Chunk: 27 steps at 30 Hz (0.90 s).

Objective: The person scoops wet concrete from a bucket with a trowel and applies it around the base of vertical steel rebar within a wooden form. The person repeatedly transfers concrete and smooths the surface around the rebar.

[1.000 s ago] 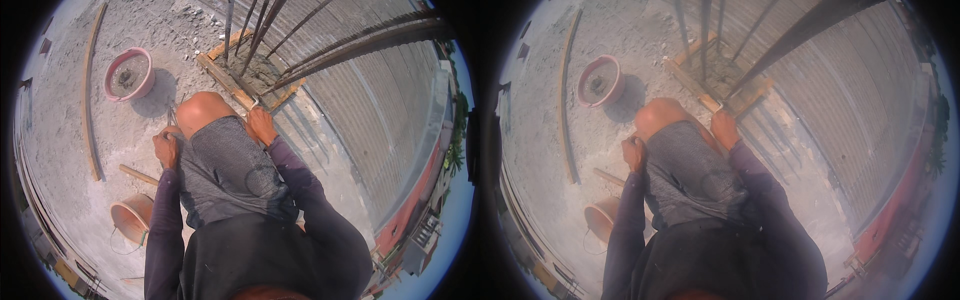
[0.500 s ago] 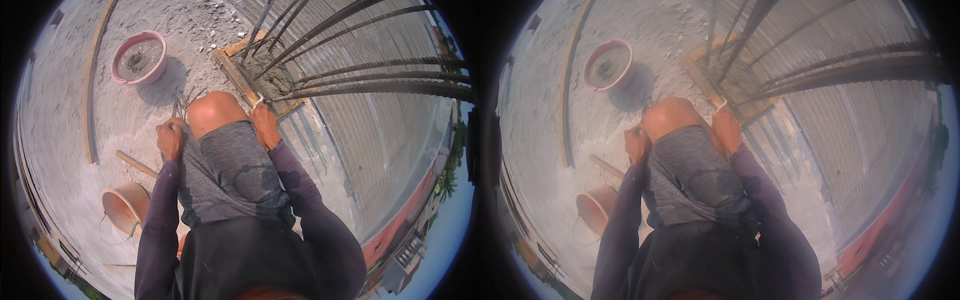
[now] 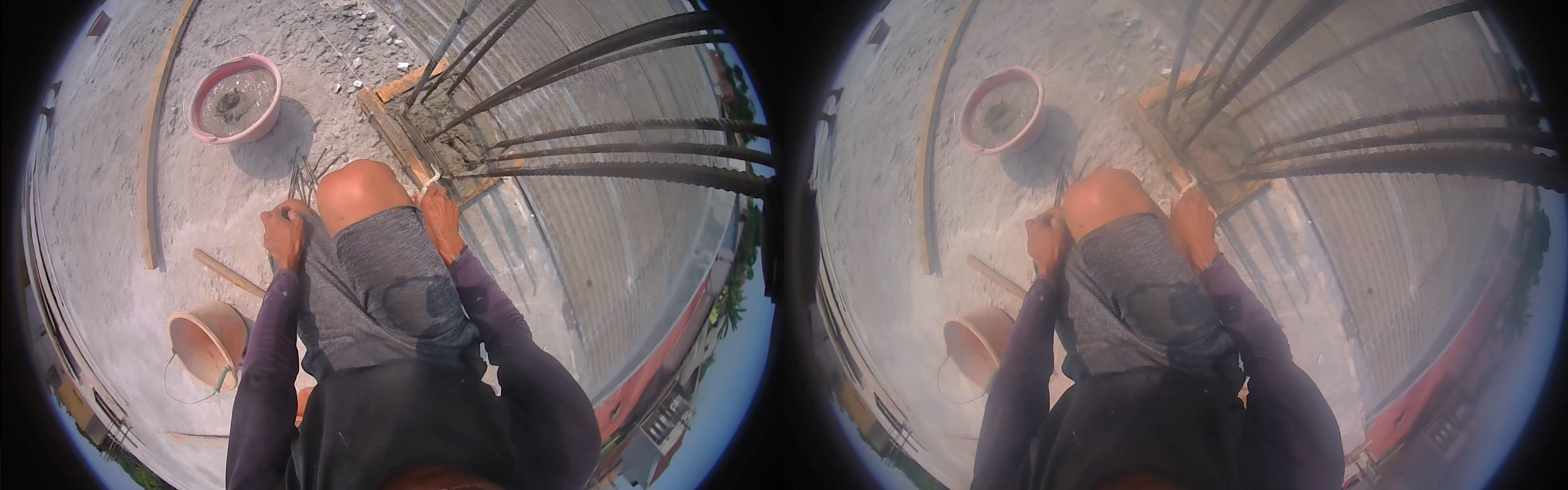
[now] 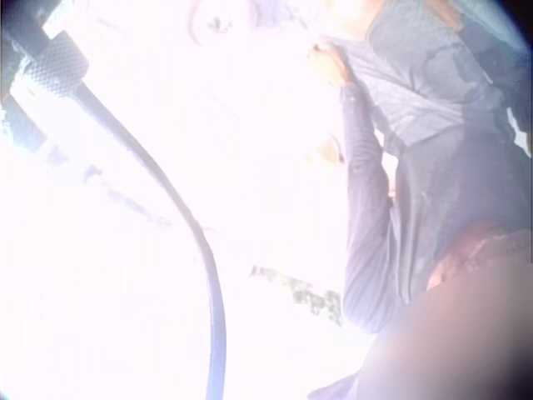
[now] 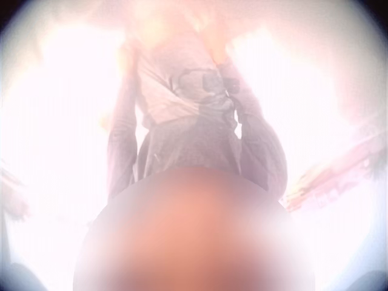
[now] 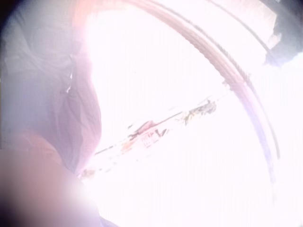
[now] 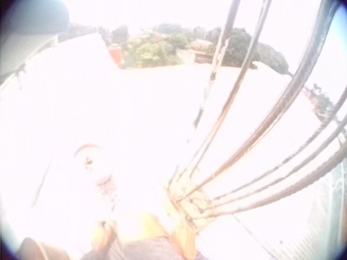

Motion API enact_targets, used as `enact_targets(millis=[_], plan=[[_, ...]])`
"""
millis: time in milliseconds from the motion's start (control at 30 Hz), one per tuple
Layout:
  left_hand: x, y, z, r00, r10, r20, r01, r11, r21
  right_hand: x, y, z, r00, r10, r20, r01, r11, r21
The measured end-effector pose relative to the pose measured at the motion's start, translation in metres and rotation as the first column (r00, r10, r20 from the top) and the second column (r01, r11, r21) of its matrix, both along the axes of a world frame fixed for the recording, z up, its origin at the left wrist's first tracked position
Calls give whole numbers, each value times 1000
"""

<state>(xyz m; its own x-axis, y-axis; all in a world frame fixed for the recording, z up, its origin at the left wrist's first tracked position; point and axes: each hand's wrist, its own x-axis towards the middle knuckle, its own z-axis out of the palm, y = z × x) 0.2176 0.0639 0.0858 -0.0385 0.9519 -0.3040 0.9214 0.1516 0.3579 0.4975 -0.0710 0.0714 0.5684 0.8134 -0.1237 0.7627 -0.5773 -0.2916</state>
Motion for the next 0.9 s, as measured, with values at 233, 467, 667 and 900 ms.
enact_targets(millis=[233, 467, 667, 900], plan=[[-3, 3, -3, 1000, -24, 9, 23, 1000, 13, 15, 18, -1, 984, 175, 28, -176, 981, 82], [-2, -1, -5, 998, -24, -54, 25, 1000, 15, 11, 24, -3, 985, 172, -15, -173, 984, -50], [-2, 0, -5, 998, -13, -63, 11, 1000, -22, 4, 28, -16, 991, 134, 18, -134, 991, 24], [2, 0, -5, 993, -57, -103, 57, 998, 4, 17, 10, -23, 982, 183, -41, -185, 981, -59]])
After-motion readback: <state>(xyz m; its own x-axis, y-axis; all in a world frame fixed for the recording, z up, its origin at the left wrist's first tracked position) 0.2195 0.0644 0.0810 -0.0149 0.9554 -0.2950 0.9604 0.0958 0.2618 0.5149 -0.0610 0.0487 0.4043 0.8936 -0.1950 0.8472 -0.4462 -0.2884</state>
